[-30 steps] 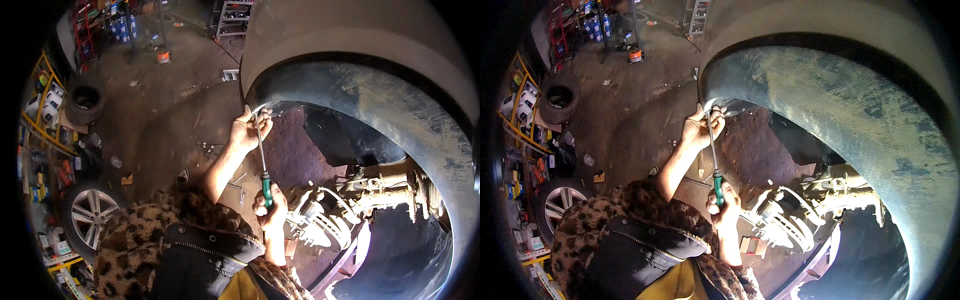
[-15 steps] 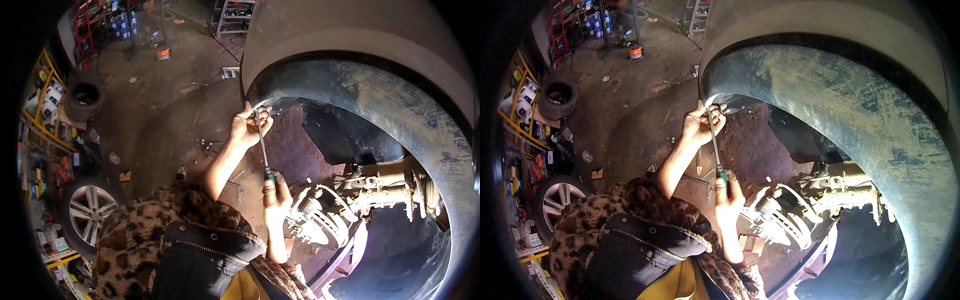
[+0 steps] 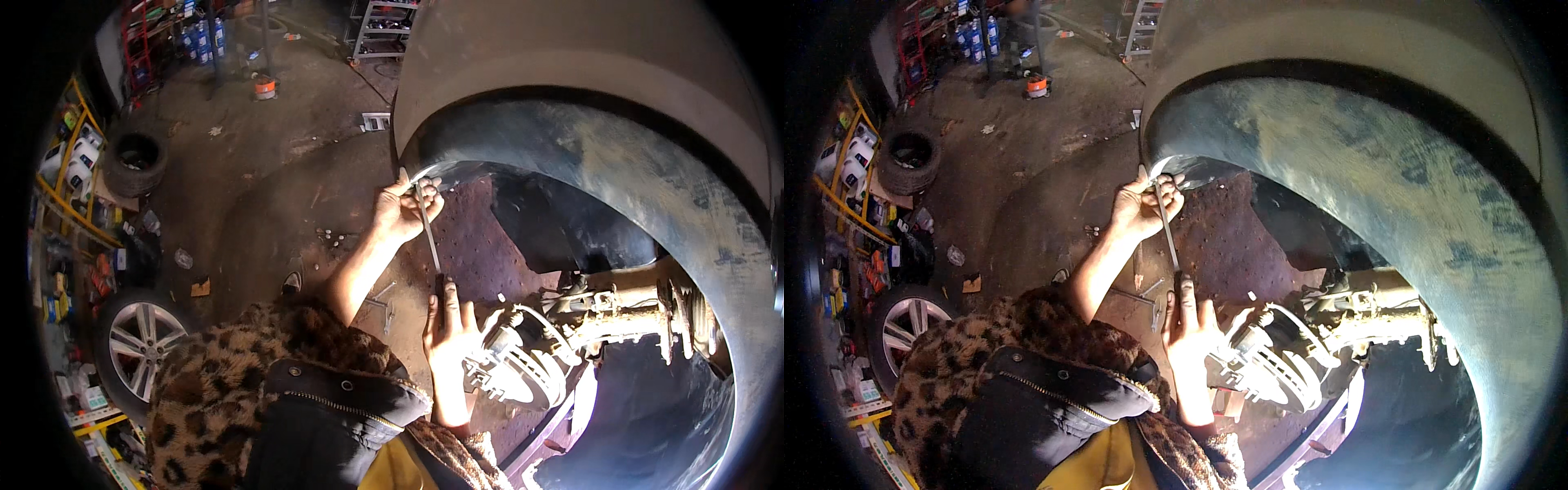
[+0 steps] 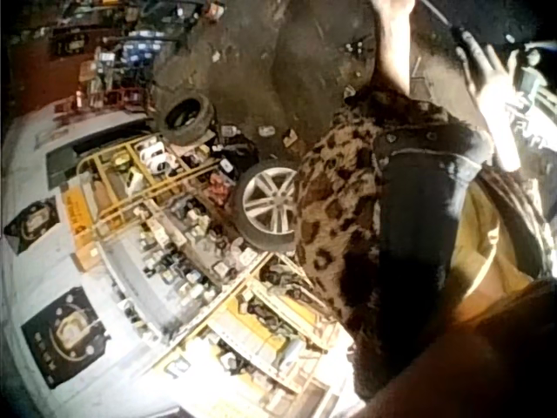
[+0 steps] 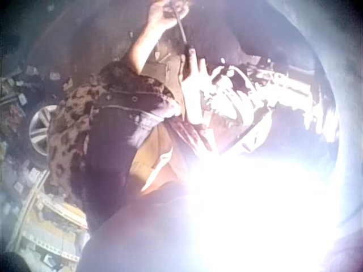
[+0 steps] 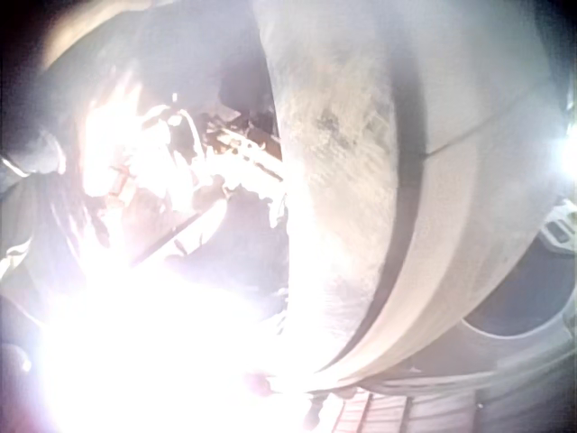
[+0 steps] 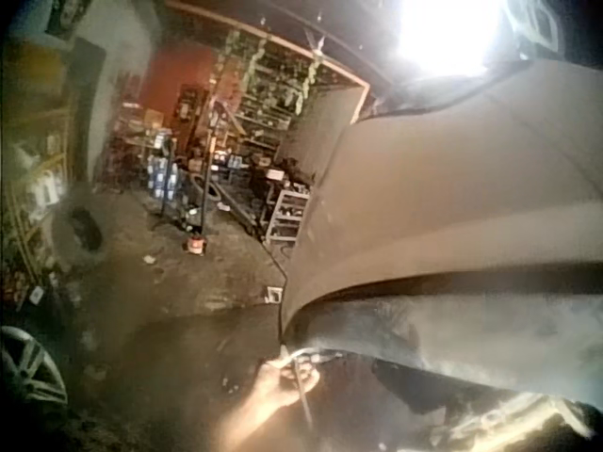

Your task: The person uses a screwdriver to pry and fit a plastic wheel arch liner into the wheel well of a car. They repeatedly adjust the liner's position around the wheel opening and then move a tire nearby.

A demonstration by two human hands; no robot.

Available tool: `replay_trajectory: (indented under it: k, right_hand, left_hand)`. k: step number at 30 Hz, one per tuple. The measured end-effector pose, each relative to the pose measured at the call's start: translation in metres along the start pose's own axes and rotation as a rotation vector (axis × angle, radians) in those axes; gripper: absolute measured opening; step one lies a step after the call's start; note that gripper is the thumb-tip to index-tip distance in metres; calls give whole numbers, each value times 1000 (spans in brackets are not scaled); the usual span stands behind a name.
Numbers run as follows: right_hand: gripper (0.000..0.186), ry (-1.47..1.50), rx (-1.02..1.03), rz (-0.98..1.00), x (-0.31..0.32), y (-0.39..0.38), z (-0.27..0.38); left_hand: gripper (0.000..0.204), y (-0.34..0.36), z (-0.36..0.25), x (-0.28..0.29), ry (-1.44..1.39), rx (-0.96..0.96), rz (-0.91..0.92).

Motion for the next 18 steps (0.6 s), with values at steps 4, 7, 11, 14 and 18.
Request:
replay_trajectory:
  k: [4,7,11,14,18]
  right_hand:
    - [32,595,-575,152,-7,-8,-30]
    - [42,1444,-1173,396,-14,-12,-50]
    - [30,406,-391,294,1,4,-19]
    - [27,-80,-133,56,8,0,-7]
    - [31,1089,-1097,495,-5,7,-46]
  left_hand:
    - [49,6,14,4,76,-33,-26]
    - [58,5,16,4,-28,85,24]
    - [67,0,7,0,88,112,146]
    - [72,2,10,5,163,71,44]
    - [65,11,15,-1,48,214,219]
Point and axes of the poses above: each hand's wrist, its own y-axis towards the middle knuckle, its own x-axis out of the back of the hand, z = x × y, the point moved 4 cm from there along y, towards the middle knuckle, and after that the axes turned 7 degrees about -y, right-handed, at the moved point
